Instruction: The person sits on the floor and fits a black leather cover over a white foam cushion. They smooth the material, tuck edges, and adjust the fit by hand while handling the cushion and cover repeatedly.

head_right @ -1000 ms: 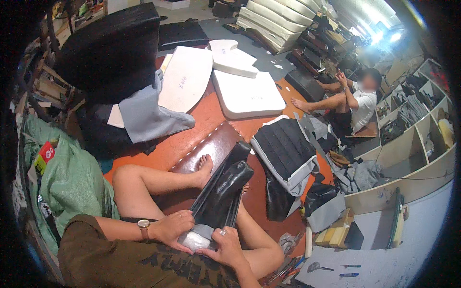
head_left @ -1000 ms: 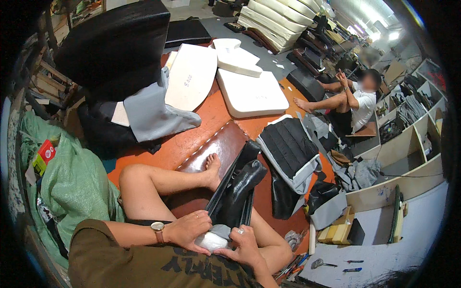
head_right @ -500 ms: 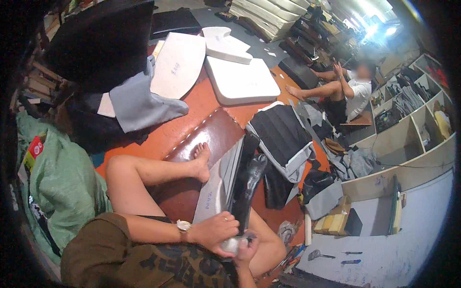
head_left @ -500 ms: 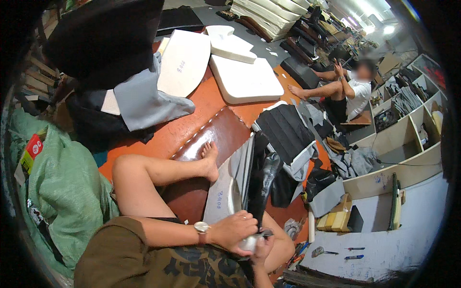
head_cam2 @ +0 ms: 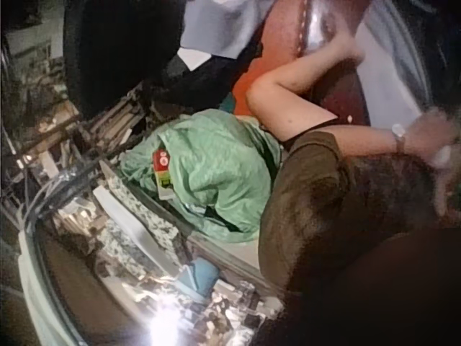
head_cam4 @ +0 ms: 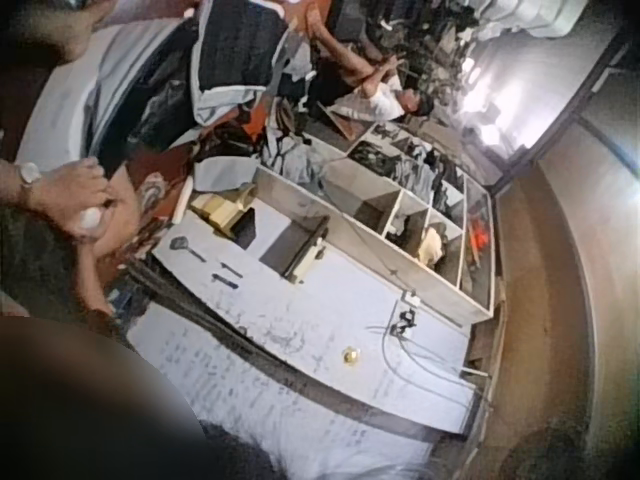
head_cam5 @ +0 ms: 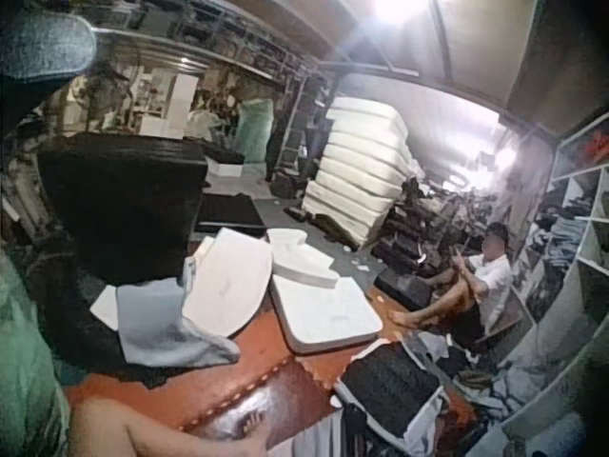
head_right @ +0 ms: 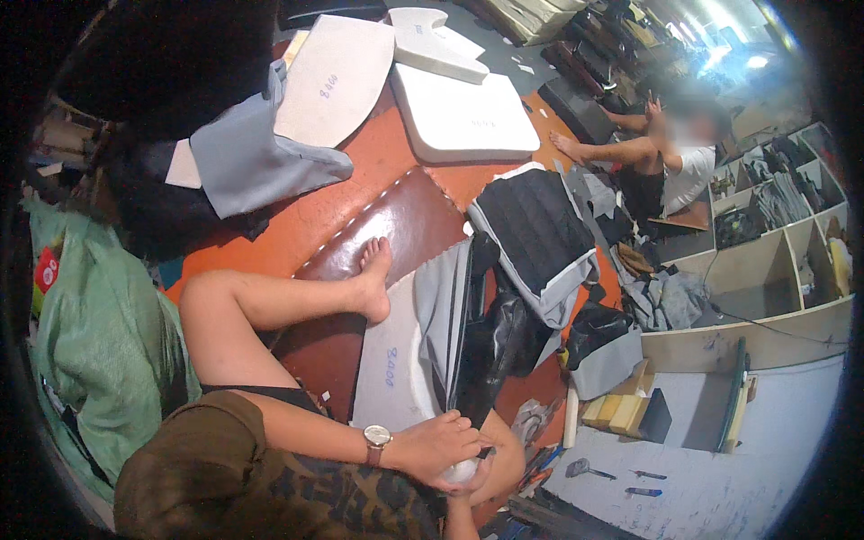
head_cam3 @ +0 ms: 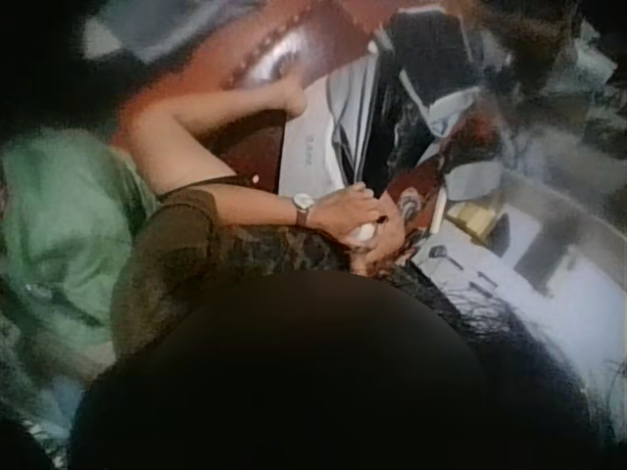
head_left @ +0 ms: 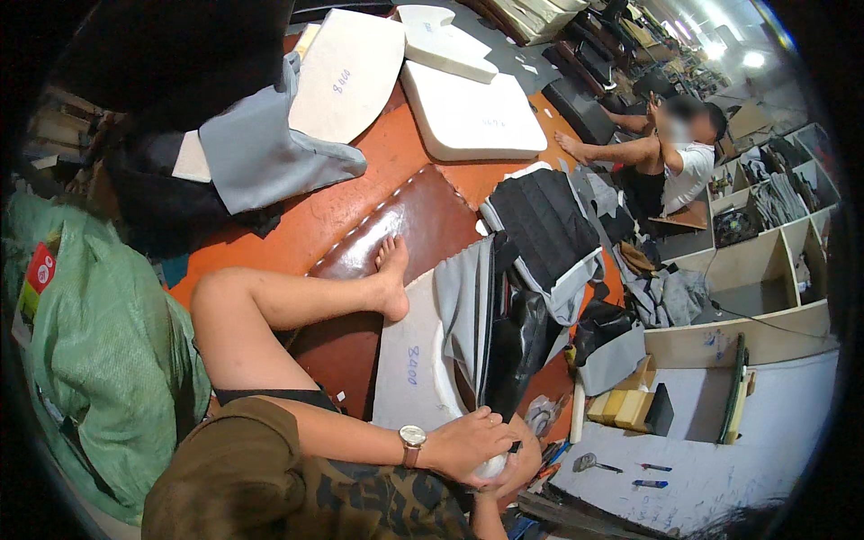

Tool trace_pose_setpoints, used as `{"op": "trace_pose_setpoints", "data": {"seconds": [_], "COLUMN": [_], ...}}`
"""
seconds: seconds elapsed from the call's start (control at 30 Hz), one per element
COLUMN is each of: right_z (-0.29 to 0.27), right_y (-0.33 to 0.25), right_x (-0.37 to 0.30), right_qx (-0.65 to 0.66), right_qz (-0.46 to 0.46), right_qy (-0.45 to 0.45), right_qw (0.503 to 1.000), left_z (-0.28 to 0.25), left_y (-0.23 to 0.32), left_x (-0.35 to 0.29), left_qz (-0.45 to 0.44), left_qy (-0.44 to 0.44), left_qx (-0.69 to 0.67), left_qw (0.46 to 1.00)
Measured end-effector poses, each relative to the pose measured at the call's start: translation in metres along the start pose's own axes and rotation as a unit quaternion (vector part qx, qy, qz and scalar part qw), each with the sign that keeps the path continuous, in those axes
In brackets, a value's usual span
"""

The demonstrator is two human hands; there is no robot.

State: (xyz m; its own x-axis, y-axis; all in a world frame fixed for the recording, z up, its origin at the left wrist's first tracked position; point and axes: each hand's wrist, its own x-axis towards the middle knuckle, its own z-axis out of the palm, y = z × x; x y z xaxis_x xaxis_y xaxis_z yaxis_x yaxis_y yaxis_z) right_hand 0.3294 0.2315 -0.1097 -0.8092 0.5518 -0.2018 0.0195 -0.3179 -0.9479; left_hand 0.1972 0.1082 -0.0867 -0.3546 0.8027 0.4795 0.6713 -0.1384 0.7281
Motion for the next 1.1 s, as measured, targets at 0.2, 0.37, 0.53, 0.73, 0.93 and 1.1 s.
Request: {"op": "trace_pose_setpoints", "data": {"seconds": [0.2, 0.37, 0.53, 0.73, 0.93, 1.1], "right_z": [-0.02, -0.014, -0.008, 0.053, 0.095, 0.094], "right_y": [-0.011, -0.037, -0.013, 0.027, 0.079, 0.06], "right_x": [0.011, 0.062, 0.207, 0.351, 0.412, 0.403], "right_qx": [-0.164, -0.093, -0.365, -0.324, -0.153, -0.15], "right_qz": [-0.037, 0.064, 0.006, 0.015, 0.099, 0.125], "right_qy": [-0.148, -0.155, -0.062, -0.1, -0.163, -0.147], "right_qw": [0.975, 0.981, 0.929, 0.941, 0.97, 0.97], "left_z": [-0.062, -0.098, -0.124, -0.178, -0.182, -0.179], "left_y": [0.011, -0.001, -0.019, -0.153, -0.299, -0.308], "left_x": [0.002, 0.014, 0.034, 0.105, 0.108, 0.105], "left_qz": [-0.035, -0.094, -0.146, -0.363, -0.59, -0.577], "left_qy": [-0.09, -0.145, -0.028, 0.268, 0.094, 0.08], "left_qx": [0.022, 0.022, -0.116, -0.299, -0.133, -0.22], "left_qw": [0.995, 0.985, 0.982, 0.841, 0.791, 0.782]}}
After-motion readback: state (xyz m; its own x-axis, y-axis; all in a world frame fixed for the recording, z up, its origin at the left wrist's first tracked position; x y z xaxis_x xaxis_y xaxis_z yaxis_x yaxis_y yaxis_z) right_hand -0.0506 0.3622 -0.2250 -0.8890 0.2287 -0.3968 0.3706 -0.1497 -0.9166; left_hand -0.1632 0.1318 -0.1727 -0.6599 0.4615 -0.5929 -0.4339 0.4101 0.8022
